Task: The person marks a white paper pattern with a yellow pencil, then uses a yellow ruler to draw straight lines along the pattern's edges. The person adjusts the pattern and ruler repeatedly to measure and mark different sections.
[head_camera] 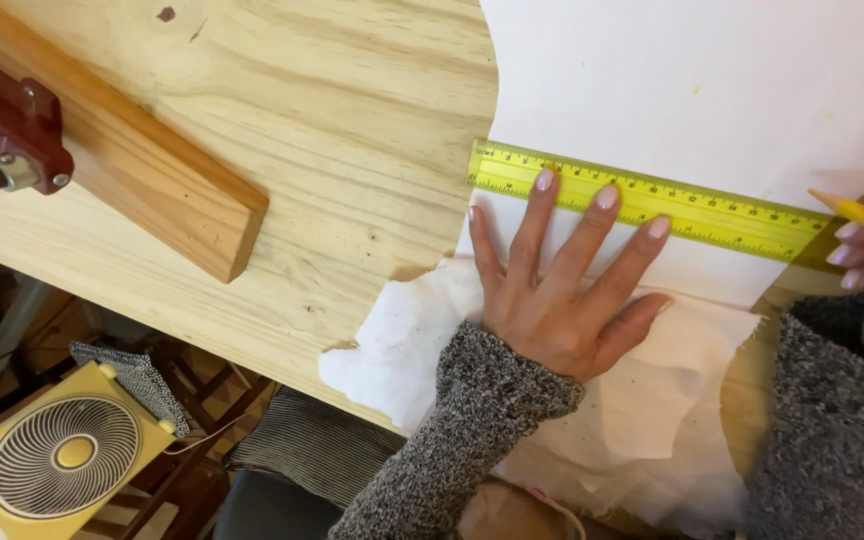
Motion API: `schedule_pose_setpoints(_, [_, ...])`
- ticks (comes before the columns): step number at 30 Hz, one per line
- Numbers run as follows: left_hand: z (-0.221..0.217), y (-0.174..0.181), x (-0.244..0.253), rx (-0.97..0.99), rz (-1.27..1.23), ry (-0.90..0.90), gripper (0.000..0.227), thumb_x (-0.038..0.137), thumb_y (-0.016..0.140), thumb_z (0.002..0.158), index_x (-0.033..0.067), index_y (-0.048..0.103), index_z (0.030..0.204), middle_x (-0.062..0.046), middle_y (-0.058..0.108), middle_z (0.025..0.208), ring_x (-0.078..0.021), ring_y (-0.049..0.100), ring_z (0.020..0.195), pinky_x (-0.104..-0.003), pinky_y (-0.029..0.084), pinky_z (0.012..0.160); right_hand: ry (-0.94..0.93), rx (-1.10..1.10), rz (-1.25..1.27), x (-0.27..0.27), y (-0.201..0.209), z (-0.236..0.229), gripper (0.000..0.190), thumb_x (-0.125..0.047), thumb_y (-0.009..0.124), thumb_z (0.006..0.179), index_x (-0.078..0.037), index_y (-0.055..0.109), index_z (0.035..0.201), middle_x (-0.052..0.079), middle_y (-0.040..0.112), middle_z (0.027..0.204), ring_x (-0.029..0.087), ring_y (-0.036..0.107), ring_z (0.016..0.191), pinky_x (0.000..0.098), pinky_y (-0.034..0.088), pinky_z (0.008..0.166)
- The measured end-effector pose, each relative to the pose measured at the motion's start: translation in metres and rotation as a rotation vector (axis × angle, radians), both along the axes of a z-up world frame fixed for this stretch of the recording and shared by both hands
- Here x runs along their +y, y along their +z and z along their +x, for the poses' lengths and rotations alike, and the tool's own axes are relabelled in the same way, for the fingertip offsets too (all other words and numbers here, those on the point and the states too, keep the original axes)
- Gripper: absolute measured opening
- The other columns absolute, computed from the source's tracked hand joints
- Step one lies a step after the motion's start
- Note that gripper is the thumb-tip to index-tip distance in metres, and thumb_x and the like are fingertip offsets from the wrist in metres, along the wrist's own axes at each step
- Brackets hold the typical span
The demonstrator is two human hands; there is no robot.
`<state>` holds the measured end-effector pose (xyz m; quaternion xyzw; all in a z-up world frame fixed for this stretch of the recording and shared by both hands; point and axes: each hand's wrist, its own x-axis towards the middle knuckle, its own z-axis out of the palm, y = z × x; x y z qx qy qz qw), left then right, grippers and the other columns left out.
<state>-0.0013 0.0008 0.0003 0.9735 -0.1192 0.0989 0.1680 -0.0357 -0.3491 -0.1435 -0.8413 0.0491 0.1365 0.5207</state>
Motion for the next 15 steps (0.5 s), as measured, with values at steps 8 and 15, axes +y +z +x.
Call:
schedule_pose_setpoints(8, [0.001,0.002,0.000,0.044,0.009,-0.015,0.052,0.059,0.061,0.103,0.0281,0.060,0.145,-0.007,0.050,0.154,-0.0465,0.050,0.148,-0.075,0.021,0.124,0.081,0.019,0.024,0.025,0.045,0.025,0.032,-0.004,0.037,0.129,0.021,0.049,0.144,0.031,0.053,0.132,0.031,0.056,0.094,0.0352,0.044,0.076])
schedule_pose_setpoints(15, [0.001,0.004,0.001,0.070,0.049,-0.021,0.053,0.061,0.058,0.105,0.0293,0.057,0.147,-0.006,0.048,0.155,-0.0457,0.049,0.149,-0.075,0.023,0.124,0.137,0.016,-0.062,0.028,0.048,0.029,0.040,-0.015,0.041,0.130,0.020,0.054,0.142,0.030,0.055,0.135,0.034,0.059,0.097,0.0386,0.047,0.077])
